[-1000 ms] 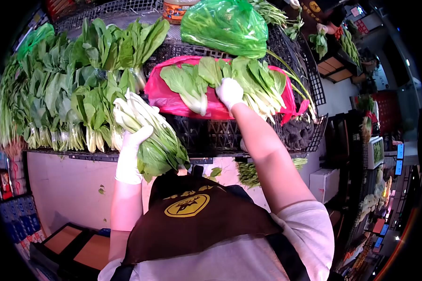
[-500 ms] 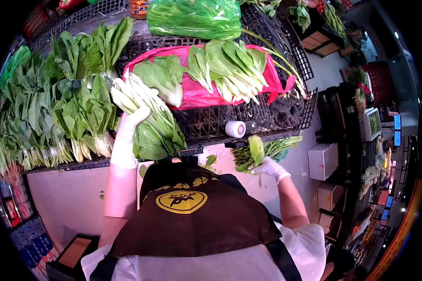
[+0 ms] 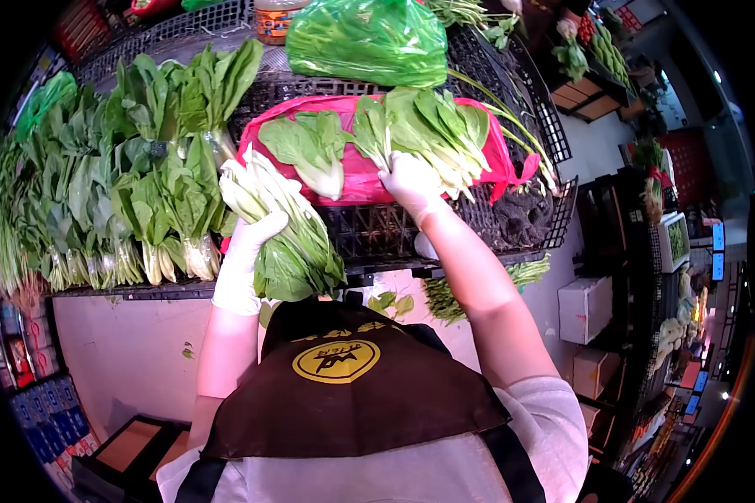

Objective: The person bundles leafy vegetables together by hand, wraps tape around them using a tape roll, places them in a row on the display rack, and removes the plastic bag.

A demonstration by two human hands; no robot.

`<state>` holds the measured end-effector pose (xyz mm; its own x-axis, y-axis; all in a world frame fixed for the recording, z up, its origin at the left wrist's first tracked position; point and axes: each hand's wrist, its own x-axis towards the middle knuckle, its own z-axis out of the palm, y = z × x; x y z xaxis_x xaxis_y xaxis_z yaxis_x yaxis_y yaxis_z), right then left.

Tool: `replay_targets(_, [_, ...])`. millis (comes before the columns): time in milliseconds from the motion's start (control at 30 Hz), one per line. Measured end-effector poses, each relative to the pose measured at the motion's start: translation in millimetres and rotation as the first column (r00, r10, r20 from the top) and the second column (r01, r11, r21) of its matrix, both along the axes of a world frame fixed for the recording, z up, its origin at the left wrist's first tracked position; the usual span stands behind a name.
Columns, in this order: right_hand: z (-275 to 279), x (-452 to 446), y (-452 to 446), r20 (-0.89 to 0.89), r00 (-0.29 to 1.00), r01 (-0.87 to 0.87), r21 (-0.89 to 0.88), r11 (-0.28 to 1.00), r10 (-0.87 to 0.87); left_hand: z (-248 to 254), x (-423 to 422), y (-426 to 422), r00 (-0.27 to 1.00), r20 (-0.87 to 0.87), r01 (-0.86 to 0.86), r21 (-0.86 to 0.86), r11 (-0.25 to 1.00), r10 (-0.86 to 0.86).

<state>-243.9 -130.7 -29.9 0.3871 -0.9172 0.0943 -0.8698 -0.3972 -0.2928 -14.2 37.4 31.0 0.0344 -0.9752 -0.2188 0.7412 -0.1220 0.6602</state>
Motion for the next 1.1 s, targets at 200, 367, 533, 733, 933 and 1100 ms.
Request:
replay_targets(200, [21.5, 12.0, -9.1, 0.042, 0.987, 0.152, 0.06, 0.987, -0.155, -5.4, 16.1, 14.1, 0.995, -0.036, -0.093, 0.003, 0.996, 0.093])
replay_targets(367, [131.8, -8.4, -4.9, 0.239, 0.971, -0.024, 0.027, 0.999, 0.016, -14.3, 26.4, 3.6, 0.985, 0.175, 0.007, -0.073, 0.997, 0.006])
replay_targets(533, [226.9, 5.5, 22.5, 0.19, 0.898, -0.431, 0.195, 0.881, 0.397, 11.1, 11.6, -16.7, 0.919, 0.39, 0.156, -0.206, 0.966, -0.065])
replay_targets(733, [187.5, 56.1, 34.1, 0.605, 0.721, -0.625, 0.357, 0.694, 0.338, 19.0, -16.1, -26.9, 0.845, 0.534, 0.176, -0.237, 0.955, -0.024])
replay_targets(933, [145.0, 56.3, 45.7, 0.844, 0.527, -0.614, 0.295, 0.732, 0.102, 17.0, -14.4, -25.2, 0.821, 0.57, 0.162, -0.237, 0.958, 0.002])
replay_targets(1100, [141.6, 58.2, 52.9, 0.836, 0.512, -0.569, 0.16, 0.806, 0.196, 10.3, -15.9, -28.2, 0.786, 0.617, 0.144, -0.227, 0.963, 0.029])
